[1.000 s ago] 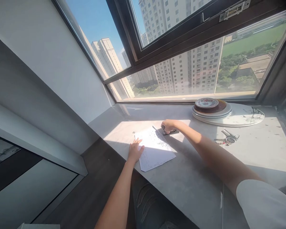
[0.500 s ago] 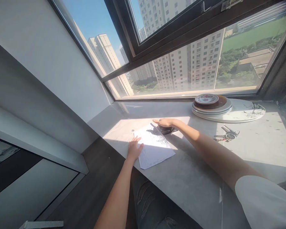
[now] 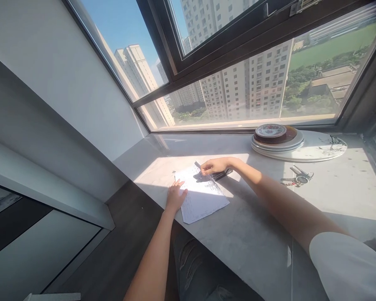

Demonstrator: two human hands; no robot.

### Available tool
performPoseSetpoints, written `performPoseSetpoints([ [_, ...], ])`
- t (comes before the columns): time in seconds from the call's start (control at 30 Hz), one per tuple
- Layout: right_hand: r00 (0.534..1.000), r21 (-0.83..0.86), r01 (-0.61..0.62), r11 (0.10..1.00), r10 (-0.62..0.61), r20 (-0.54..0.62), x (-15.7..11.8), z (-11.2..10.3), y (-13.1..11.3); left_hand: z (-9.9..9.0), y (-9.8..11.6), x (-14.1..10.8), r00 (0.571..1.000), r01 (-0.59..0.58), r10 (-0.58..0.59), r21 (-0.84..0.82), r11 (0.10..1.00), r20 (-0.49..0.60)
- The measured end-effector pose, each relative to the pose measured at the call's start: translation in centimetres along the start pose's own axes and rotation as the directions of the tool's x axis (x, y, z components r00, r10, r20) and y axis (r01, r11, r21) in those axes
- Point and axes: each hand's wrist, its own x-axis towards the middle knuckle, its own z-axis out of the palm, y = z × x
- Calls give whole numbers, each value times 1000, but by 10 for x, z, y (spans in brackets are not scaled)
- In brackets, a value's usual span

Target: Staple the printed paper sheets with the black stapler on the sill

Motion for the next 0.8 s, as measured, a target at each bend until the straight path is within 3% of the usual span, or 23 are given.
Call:
performPoseSetpoints([
  [0.1, 998, -28, -37, 999, 38, 55, 2, -2, 3, -1, 0, -1, 1000, 0, 1, -9, 1000, 4],
  [0.23, 952, -172, -305, 937, 306, -17, 7, -1, 3, -1, 0, -1, 1000, 8, -8, -8, 1000, 16],
  [0.33, 916, -190, -401, 896, 399, -47, 11, 2, -2, -1, -1, 0, 1000, -4, 4, -1, 1000, 2],
  [0.53, 890, -190, -456, 869, 450, -79, 19, 11, -11, 1, -2, 0, 1000, -20, 20, -14, 1000, -2],
  [0.8, 857, -150, -514, 845, 515, -33, 12, 10, -18, 2, -3, 1, 1000, -7, 7, -30, 1000, -17],
])
